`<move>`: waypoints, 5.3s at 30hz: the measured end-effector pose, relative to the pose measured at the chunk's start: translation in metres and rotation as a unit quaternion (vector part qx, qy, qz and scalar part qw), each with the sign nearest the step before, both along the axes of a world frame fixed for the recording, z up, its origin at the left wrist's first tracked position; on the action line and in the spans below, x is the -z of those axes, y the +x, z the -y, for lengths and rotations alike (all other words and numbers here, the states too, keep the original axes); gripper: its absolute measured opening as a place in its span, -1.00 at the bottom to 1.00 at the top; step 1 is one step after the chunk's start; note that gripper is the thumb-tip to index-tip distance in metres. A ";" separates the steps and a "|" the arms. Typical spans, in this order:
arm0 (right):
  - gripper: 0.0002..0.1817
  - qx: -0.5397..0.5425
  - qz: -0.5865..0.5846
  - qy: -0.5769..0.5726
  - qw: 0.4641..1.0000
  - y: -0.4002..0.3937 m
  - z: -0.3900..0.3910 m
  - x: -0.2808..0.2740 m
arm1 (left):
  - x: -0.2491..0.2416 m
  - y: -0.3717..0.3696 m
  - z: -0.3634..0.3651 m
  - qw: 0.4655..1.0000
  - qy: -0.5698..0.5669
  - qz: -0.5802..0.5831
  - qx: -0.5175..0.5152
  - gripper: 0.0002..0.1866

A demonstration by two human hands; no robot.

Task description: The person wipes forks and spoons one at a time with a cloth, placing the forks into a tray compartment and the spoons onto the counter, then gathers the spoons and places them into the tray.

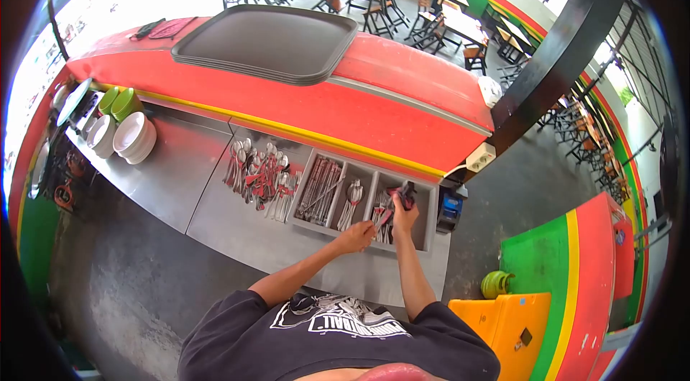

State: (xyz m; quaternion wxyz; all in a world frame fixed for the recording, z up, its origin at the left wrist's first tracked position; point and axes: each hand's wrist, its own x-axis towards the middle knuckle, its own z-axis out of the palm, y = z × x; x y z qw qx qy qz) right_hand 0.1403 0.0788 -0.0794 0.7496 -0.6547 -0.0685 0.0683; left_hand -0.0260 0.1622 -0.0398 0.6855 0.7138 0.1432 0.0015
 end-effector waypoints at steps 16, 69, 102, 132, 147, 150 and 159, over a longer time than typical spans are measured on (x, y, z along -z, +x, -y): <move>-0.56 -0.139 -0.044 0.080 0.986 -0.048 0.055 -0.029 | 0.014 0.076 0.050 0.927 0.271 0.085 -0.245 -0.78; -0.57 0.080 0.087 -0.059 0.991 0.001 0.034 0.035 | -0.007 -0.005 0.101 0.882 0.454 -0.089 -0.086 -0.65; -0.68 -0.064 -0.161 0.210 0.962 0.030 0.082 -0.038 | -0.009 0.060 0.109 0.988 -0.141 -0.053 -0.042 -0.53; -0.64 0.080 -0.134 0.277 0.948 0.074 0.078 -0.006 | 0.015 0.046 0.100 0.993 0.043 0.044 -0.096 -0.65; -0.72 -0.056 -0.223 0.095 0.969 -0.018 0.075 -0.013 | 0.059 0.041 0.088 0.970 0.222 -0.049 -0.085 -0.56; -0.62 -0.060 -0.214 0.076 0.972 -0.010 0.068 -0.007 | 0.036 0.039 0.090 0.915 0.386 -0.047 -0.107 -0.62; -0.63 0.033 -0.134 0.141 0.980 -0.008 0.033 0.017 | 0.042 0.018 0.064 0.929 0.365 -0.007 -0.061 -0.71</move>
